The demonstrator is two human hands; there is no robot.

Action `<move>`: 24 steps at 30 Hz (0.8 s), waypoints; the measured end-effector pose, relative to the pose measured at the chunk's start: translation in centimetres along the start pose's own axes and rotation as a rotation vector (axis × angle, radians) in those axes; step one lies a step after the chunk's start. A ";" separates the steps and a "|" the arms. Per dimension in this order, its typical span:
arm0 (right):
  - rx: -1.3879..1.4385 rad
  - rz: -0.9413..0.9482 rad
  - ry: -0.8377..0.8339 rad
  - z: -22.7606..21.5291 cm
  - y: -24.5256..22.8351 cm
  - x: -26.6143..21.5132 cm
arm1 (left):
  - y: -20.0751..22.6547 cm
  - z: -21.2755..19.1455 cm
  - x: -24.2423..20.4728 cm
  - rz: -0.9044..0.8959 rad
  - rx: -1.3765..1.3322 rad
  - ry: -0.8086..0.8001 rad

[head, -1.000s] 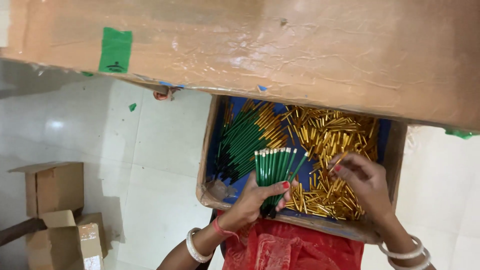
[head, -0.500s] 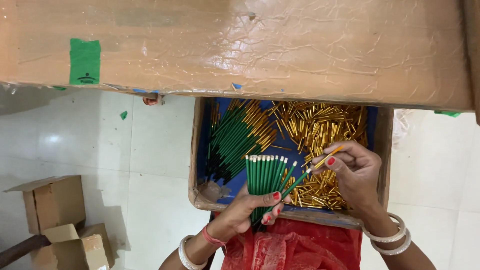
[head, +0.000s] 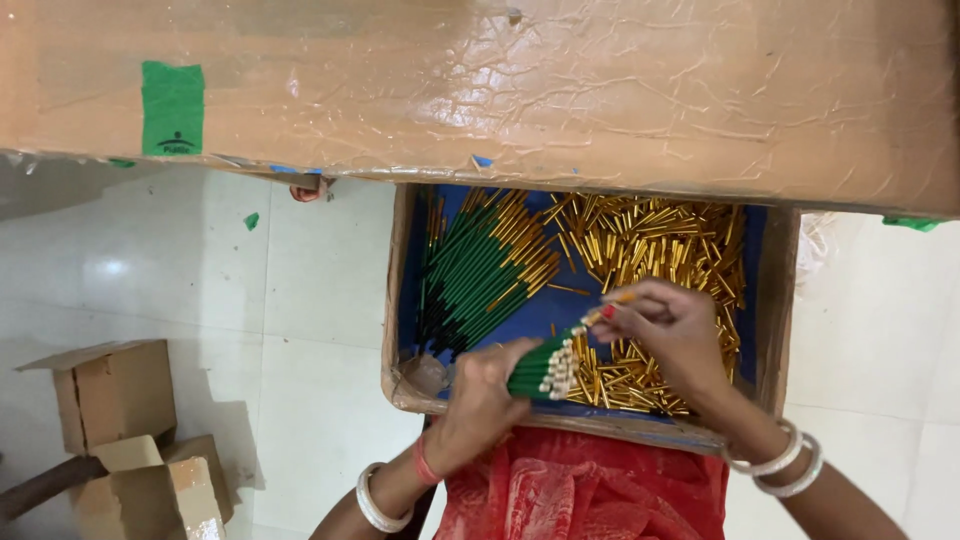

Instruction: The person repeatedly picks green sticks and gold metallic pieces from a blue tray, inserts the gold pieces into the white tips of the green sticks, and places the assembled sticks on the table. The person occasionally gathers the assembled sticks and places them into a white box.

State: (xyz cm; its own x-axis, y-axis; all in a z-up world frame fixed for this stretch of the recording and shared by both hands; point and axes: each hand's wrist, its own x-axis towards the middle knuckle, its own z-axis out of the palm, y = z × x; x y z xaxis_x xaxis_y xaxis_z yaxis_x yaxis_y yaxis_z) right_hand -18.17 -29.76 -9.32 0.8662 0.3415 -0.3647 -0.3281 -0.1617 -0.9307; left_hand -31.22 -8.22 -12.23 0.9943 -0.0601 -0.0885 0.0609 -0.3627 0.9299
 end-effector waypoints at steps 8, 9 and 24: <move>-0.876 -0.559 -0.217 1.4 3.9 3.9 | 2.7 -5.6 1.1 0.151 0.512 0.235; -1.121 -0.569 -0.261 1.6 4.4 4.2 | 3.1 -6.0 1.2 0.097 0.460 0.238; 0.041 -0.159 -0.046 -2.5 0.7 -0.3 | 2.7 -3.8 0.6 -0.464 -1.109 -0.093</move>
